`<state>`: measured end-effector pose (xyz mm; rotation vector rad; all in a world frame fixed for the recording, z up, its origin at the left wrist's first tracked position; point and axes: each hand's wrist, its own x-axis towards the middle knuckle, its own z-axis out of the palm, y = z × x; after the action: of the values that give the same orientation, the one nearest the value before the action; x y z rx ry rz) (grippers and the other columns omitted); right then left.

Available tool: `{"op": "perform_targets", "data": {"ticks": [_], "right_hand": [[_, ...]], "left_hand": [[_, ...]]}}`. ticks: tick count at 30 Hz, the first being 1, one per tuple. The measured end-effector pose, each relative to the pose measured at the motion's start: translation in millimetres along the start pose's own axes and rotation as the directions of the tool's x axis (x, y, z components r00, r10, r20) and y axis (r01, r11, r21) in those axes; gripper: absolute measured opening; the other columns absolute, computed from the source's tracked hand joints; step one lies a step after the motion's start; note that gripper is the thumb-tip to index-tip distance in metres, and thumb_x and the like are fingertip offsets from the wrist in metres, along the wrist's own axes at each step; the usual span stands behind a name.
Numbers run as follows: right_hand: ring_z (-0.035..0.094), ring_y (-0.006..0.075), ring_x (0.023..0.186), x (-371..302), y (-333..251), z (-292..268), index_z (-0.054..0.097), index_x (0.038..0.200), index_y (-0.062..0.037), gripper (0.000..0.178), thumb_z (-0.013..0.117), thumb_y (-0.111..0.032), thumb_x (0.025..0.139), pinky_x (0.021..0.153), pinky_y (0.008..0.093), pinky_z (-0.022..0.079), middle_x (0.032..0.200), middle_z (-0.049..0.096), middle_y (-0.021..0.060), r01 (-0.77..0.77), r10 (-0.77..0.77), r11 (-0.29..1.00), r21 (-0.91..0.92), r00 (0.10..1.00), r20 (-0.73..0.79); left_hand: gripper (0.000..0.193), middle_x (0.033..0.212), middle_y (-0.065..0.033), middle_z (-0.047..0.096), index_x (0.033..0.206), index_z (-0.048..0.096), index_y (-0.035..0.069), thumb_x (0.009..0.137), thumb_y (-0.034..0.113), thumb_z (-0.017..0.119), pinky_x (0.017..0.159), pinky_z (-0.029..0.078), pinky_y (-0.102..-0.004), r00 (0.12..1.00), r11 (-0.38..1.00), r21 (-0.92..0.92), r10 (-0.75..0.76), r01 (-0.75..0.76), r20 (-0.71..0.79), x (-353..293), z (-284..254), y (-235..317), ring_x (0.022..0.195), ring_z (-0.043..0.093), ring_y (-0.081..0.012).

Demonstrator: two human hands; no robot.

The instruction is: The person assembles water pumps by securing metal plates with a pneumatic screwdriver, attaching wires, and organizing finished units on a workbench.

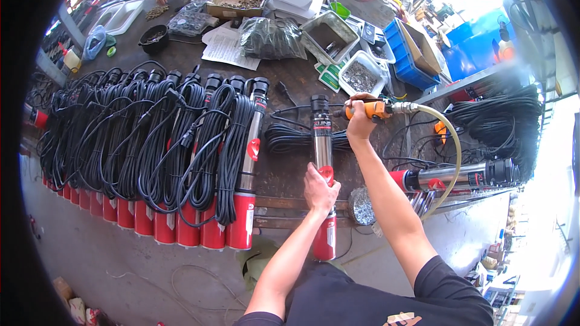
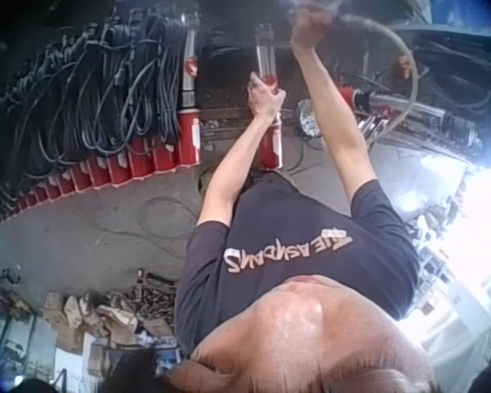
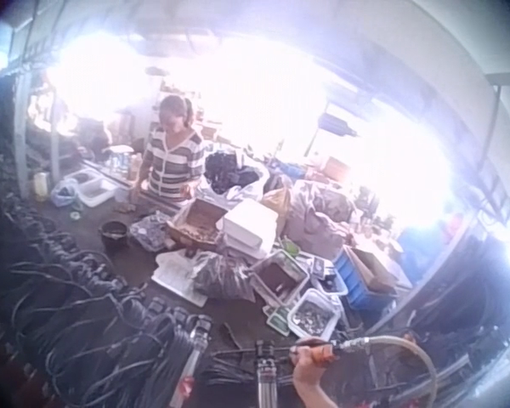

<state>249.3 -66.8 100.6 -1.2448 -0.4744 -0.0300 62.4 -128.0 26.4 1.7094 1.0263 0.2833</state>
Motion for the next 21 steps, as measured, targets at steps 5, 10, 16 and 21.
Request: {"op": "perform_targets", "data": {"ticks": [5, 10, 16, 21], "right_hand": [[0.06, 0.0187, 0.072, -1.7, 3.7, -3.6, 0.057, 0.096, -0.0028, 0.017, 0.054, 0.009, 0.085, 0.068, 0.0328, 0.052, 0.085, 0.062, 0.0101, 0.021, -0.022, 0.999, 0.031, 1.0, 0.02], [0.059, 0.019, 0.071, -2.4, 1.0, -2.3, 0.057, 0.098, -0.0032, 0.018, 0.054, 0.009, 0.085, 0.068, 0.0322, 0.052, 0.086, 0.061, 0.01, 0.004, -0.003, 0.998, 0.056, 1.0, -0.005], [0.062, 0.0159, 0.072, -0.9, 4.3, -5.4, 0.056, 0.097, -0.0039, 0.02, 0.056, 0.009, 0.082, 0.067, 0.0293, 0.053, 0.087, 0.063, 0.0082, 0.017, -0.019, 0.997, 0.074, 0.999, 0.035], [0.06, 0.0173, 0.074, 8.6, 5.1, -12.3, 0.056, 0.097, -0.0028, 0.016, 0.056, 0.007, 0.084, 0.072, 0.0309, 0.052, 0.089, 0.062, 0.0103, -0.026, 0.0, 0.996, 0.087, 0.956, 0.293]], "left_hand": [[0.094, 0.135, -0.0279, 0.051, 0.146, 0.029, -0.005, 0.071, 0.023, 0.079, 0.105, 0.047, -0.0479, 1.0, 1.0, -0.002, -0.026, 0.026, 0.018, -1.5, -4.7, 3.5, 0.123, 0.055, -0.0426], [0.094, 0.136, -0.0282, 0.051, 0.147, 0.029, -0.005, 0.072, 0.023, 0.079, 0.105, 0.047, -0.0475, 1.0, 0.999, -0.017, -0.027, 0.027, 0.013, -0.1, -2.5, 2.1, 0.124, 0.054, -0.0427], [0.091, 0.123, -0.0255, 0.055, 0.144, 0.032, -0.006, 0.072, 0.024, 0.078, 0.097, 0.051, -0.0482, 0.998, 0.999, 0.016, 0.031, -0.03, -0.058, -1.6, 1.3, -0.6, 0.114, 0.057, -0.0408], [0.091, 0.123, -0.0253, 0.055, 0.144, 0.031, -0.007, 0.072, 0.024, 0.078, 0.097, 0.051, -0.0476, 0.999, 0.999, 0.029, 0.028, -0.027, -0.041, -0.7, 1.2, -3.4, 0.115, 0.056, -0.0407]]}}
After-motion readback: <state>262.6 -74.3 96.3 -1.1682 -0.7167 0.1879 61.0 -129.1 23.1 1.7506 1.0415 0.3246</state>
